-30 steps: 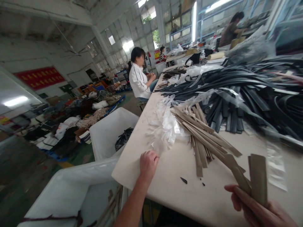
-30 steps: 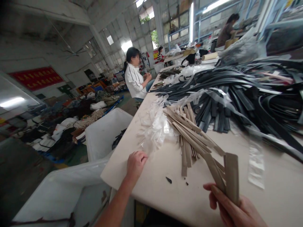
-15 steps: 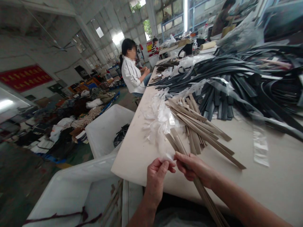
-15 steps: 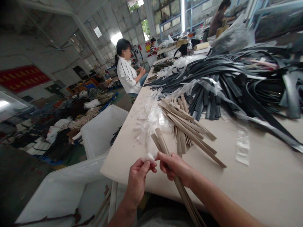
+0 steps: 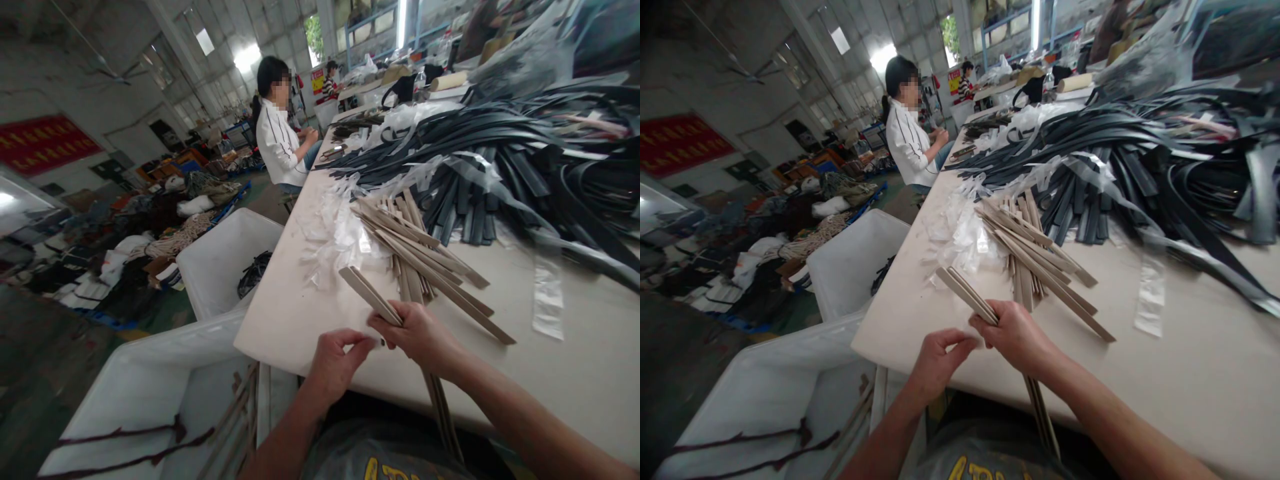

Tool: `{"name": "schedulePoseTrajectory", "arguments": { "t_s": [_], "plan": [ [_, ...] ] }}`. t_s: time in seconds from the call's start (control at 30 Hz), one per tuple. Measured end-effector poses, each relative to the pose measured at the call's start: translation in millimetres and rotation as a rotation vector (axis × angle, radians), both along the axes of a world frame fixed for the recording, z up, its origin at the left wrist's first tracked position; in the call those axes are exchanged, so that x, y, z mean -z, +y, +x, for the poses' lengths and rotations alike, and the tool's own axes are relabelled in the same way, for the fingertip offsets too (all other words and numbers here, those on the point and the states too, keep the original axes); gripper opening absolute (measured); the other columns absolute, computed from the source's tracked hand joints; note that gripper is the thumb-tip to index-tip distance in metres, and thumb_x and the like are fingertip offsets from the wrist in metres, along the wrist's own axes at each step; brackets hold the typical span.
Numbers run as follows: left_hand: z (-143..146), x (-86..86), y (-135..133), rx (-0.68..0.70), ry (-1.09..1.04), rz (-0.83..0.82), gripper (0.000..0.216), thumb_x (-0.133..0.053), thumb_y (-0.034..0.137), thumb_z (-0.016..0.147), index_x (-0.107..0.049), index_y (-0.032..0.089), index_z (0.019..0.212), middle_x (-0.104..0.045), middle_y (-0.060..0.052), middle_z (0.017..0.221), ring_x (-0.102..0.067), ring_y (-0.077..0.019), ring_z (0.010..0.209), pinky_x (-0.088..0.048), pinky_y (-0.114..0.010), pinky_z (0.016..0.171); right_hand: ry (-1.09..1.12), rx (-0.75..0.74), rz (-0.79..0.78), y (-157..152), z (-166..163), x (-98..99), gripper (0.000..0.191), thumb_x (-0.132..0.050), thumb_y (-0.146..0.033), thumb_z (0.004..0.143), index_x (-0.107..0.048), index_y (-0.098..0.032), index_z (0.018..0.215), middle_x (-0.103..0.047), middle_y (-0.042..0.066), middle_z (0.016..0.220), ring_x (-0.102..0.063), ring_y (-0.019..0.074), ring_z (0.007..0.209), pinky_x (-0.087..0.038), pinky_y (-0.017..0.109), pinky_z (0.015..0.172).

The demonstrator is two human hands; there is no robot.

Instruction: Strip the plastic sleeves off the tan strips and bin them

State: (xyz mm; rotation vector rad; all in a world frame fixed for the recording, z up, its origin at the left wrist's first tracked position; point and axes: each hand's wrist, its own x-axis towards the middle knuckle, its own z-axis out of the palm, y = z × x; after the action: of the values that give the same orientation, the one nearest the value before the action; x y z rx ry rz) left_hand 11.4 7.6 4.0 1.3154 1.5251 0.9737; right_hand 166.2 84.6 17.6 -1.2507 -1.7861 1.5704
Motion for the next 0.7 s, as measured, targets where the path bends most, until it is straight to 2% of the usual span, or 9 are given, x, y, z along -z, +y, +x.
{"name": "schedulePoseTrajectory", "arguments": {
  "t_s": [0.1,0.2,0.27,0.37,0.5,0.6,0.7],
  "plan": [
    [0,2.3,8,0.026,-0.049,-0.051,0.025,-0.066,0.039,0.078,-0.075,0.016,0.074,-0.062,0.0,0.061,-0.05,-0.0128,0.061,-0.036,-0.026,0.062,-0.02,-0.023,0.05,-4,9,-5.2,0.027,-0.057,-0.045,0.08,-0.061,-0.019,0.076,-0.053,-0.004,0.053,-0.039,0.007,0.037,-0.028,0.018,0.034],
    [1,12.6,17,-0.117,-0.362,-0.151,0.027,-0.076,0.04,0.067,-0.07,0.014,0.068,-0.059,0.002,0.057,-0.046,-0.0099,0.054,-0.036,-0.025,0.058,-0.011,-0.047,0.073,-9,28,-3.7,0.041,-0.044,-0.055,0.088,-0.059,-0.02,0.104,-0.057,-0.003,0.062,-0.044,0.0096,0.041,-0.036,0.02,0.037],
    [3,18.0,25,-0.232,-0.578,-0.116,0.03,-0.08,0.04,0.061,-0.065,0.014,0.064,-0.06,0.002,0.058,-0.049,-0.0094,0.056,-0.039,-0.024,0.061,-0.034,-0.051,0.073,-14,43,1.6,0.049,-0.034,-0.06,0.091,-0.056,-0.02,0.109,-0.057,-0.002,0.066,-0.046,0.0107,0.042,-0.039,0.022,0.038],
    [9,18.4,35,-0.332,-0.816,-0.031,0.034,-0.085,0.038,0.057,-0.06,0.014,0.062,-0.062,0.002,0.061,-0.055,-0.0095,0.062,-0.045,-0.026,0.073,-0.119,-0.032,0.07,-25,62,11.0,0.054,-0.028,-0.063,0.092,-0.06,-0.02,0.094,-0.055,0.0,0.065,-0.046,0.0111,0.043,-0.038,0.022,0.038],
    [20,13.3,43,-0.381,-0.958,-0.069,0.038,-0.087,0.039,0.053,-0.061,0.014,0.065,-0.068,-0.002,0.07,-0.062,-0.0114,0.067,-0.049,-0.028,0.078,-0.162,-0.071,0.057,-45,72,15.3,0.058,-0.026,-0.06,0.094,-0.057,-0.02,0.067,-0.06,0.003,0.07,-0.051,0.0125,0.052,-0.041,0.022,0.047],
    [27,13.2,46,-0.339,-0.965,-0.054,0.034,-0.085,0.039,0.058,-0.066,0.014,0.069,-0.071,-0.003,0.073,-0.064,-0.0118,0.07,-0.049,-0.027,0.079,-0.153,-0.096,0.065,-57,69,17.0,0.056,-0.026,-0.057,0.096,-0.057,-0.02,0.068,-0.06,0.002,0.07,-0.055,0.0152,0.062,-0.043,0.023,0.057],
    [30,14.8,46,-0.295,-0.953,-0.043,0.029,-0.082,0.038,0.063,-0.068,0.014,0.072,-0.071,-0.004,0.075,-0.065,-0.0126,0.074,-0.048,-0.028,0.081,-0.151,-0.102,0.054,-60,66,23.1,0.054,-0.025,-0.057,0.096,-0.058,-0.02,0.073,-0.058,0.001,0.065,-0.055,0.0164,0.062,-0.043,0.025,0.06]
  ]
}}
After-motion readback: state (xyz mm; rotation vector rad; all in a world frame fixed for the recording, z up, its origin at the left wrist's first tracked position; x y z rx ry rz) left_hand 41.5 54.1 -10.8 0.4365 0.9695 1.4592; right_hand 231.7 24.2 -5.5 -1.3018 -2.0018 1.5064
